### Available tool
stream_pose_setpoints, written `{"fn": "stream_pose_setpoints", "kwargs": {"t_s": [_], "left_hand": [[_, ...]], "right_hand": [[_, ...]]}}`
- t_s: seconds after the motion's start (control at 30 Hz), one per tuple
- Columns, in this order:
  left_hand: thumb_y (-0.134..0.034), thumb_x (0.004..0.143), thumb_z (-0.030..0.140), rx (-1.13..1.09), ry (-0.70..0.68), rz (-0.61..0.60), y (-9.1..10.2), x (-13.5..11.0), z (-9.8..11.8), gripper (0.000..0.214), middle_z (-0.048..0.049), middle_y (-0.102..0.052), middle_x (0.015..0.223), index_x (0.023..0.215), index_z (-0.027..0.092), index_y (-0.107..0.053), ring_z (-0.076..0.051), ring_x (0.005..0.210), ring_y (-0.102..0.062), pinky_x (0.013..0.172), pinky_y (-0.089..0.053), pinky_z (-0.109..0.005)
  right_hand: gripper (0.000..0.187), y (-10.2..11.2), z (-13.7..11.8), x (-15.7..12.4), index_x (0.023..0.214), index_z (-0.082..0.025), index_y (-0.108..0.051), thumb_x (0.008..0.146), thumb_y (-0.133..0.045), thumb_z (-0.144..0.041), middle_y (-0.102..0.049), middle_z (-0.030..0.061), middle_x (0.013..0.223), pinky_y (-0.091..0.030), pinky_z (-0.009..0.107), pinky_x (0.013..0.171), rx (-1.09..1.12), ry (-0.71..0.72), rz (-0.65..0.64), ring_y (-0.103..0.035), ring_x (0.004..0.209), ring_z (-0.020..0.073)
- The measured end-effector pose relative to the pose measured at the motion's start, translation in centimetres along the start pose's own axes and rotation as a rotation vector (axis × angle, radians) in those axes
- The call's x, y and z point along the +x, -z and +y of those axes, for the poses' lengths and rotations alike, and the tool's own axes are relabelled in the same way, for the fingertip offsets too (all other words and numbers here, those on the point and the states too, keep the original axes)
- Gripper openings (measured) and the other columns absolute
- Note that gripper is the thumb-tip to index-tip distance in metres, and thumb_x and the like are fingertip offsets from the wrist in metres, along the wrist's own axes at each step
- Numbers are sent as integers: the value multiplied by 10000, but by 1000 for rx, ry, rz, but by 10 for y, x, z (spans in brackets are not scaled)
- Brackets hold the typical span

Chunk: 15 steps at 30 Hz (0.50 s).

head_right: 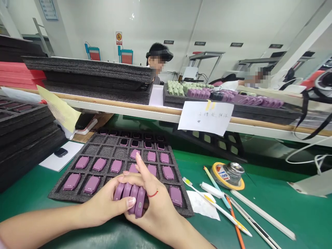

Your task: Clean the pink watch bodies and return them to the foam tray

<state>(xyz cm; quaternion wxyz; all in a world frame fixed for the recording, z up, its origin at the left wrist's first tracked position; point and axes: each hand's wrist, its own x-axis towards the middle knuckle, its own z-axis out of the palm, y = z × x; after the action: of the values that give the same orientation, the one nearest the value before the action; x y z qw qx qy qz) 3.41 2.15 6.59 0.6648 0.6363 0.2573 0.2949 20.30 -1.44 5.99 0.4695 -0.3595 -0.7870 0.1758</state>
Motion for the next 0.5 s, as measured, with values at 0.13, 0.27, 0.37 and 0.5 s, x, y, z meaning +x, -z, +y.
{"fn": "stream_pose_setpoints", "kwargs": {"t_s": [0.13, 0.27, 0.37, 0.5], "left_hand": [[-730, 819, 406, -34, 9, 9, -1, -1, -5, 523, -170, -641, 1327, 1225, 157, -517, -311, 1238, -624, 1064, -501, -473], [-884, 670, 395, -98, 92, 35, 2, 1, -9, 737, -156, -632, 1340, 1258, 170, -501, -317, 1257, -607, 1060, -494, -452], [-948, 566, 339, -82, 144, 45, 3, 3, -8, 782, -119, -691, 1192, 1213, 159, -546, -287, 1114, -660, 987, -523, -430], [-916, 608, 356, -39, 186, 29, -1, 6, -6, 527, -60, -718, 929, 1004, 135, -645, -229, 894, -674, 871, -542, -390]], "right_hand": [[1078, -3, 3, 0, 1639, -320, -21, 813, -690, -141, -730, 37, 1264, -490, 477, 1132, -16, -1, -8, -677, 1217, 244], [1072, -4, 6, -3, 1638, -320, -2, 862, -735, -221, -680, 76, 1359, -436, 518, 1167, -16, 14, -33, -607, 1315, 266], [1088, 3, 5, -9, 1639, -311, -82, 831, -805, -406, -558, 106, 1506, -322, 565, 1227, -27, -22, -92, -384, 1494, 311], [618, 11, 5, -20, 1519, -305, -463, 958, -618, -514, -505, 96, 1553, -389, 508, 1199, 153, -216, -82, -440, 1461, 292]]}}
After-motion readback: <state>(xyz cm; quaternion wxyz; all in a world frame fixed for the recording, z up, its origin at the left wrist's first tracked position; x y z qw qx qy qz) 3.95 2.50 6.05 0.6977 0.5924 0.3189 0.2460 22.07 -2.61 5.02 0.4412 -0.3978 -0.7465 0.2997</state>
